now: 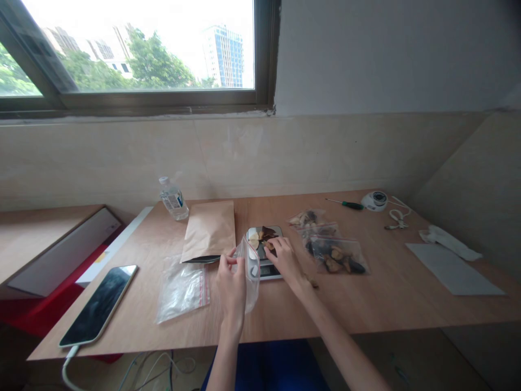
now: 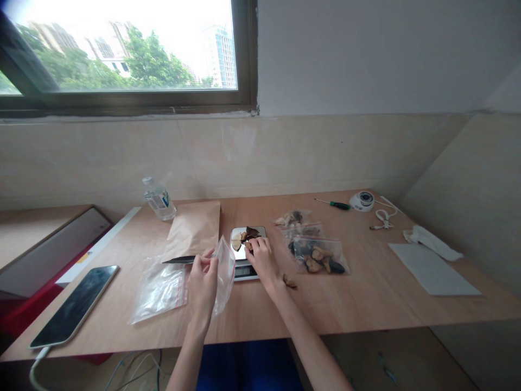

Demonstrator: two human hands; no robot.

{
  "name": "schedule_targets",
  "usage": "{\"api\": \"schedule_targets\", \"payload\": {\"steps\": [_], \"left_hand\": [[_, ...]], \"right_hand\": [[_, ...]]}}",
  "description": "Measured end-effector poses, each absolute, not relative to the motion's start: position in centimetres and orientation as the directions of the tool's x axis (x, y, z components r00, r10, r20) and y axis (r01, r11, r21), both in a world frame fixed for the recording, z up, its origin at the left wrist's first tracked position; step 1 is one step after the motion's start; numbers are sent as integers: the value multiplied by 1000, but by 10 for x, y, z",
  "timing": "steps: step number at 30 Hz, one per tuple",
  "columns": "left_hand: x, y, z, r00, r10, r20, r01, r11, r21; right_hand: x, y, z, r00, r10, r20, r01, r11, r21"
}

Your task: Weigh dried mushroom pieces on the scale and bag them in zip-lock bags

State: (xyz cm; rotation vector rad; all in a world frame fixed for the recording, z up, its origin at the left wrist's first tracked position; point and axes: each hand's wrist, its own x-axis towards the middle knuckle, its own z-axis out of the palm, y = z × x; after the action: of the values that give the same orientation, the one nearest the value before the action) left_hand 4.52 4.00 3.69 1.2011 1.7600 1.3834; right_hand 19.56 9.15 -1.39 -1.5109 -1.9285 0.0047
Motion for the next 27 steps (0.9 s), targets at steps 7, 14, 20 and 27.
{"api": "schedule_targets", "payload": {"steps": [7, 14, 20, 27], "left_hand": [[44, 40, 34, -410, 911, 55, 243, 51, 969], [48, 40, 42, -424, 906, 16, 245, 98, 965], [54, 38, 49, -442, 897, 12, 156, 64, 986], [47, 38, 36, -487, 873, -8, 26, 24, 999]], "right_hand": [[196, 87, -10, 0, 878, 479, 643, 367, -672], [184, 70, 40, 129, 984, 120, -139, 138, -981], [165, 55, 69, -201, 979, -42, -638, -163, -753], [159, 59, 48, -202, 978, -48, -328, -113, -938]]}}
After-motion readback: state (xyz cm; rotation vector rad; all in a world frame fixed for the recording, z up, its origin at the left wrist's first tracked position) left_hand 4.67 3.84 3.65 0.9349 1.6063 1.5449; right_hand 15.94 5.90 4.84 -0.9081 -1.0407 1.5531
